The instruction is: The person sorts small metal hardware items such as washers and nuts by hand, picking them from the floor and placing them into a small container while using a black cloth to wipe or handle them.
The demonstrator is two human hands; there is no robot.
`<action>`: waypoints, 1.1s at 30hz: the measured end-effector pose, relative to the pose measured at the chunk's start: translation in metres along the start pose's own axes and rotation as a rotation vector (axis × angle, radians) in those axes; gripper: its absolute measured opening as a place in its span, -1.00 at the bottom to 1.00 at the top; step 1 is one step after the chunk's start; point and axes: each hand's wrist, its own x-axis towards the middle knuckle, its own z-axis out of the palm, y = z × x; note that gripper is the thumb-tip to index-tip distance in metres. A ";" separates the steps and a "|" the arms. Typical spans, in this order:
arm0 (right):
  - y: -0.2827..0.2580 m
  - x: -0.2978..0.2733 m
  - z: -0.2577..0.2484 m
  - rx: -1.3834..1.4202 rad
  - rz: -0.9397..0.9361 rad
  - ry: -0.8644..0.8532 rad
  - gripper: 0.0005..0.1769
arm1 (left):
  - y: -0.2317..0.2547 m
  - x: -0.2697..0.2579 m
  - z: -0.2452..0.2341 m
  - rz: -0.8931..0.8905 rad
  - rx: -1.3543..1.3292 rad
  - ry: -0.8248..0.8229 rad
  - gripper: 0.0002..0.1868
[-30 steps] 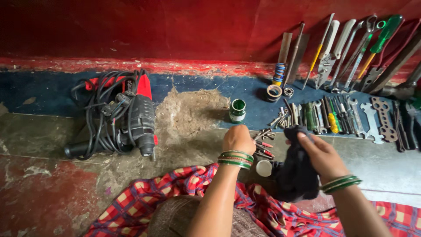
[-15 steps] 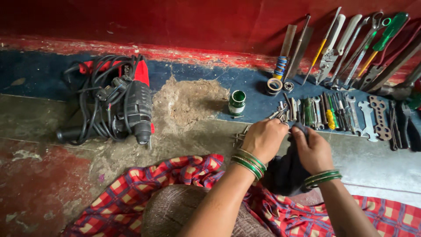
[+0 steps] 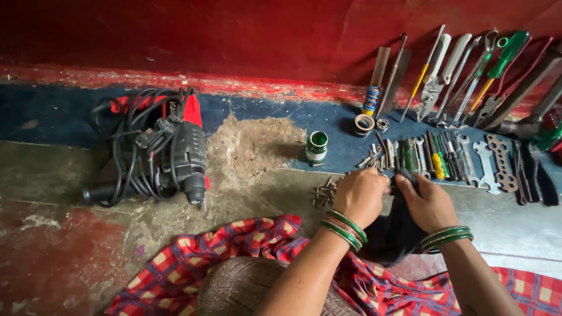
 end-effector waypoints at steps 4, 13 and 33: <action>-0.007 -0.003 0.005 0.640 0.156 -0.071 -0.50 | -0.005 0.000 0.003 -0.111 -0.087 -0.033 -0.83; -0.042 -0.018 0.003 1.204 0.334 0.121 -0.65 | -0.040 -0.004 0.027 -0.619 -1.251 -0.386 -0.72; 0.152 0.046 0.001 0.182 0.552 0.260 -0.22 | -0.031 0.000 0.050 -0.578 -1.391 -0.196 -0.70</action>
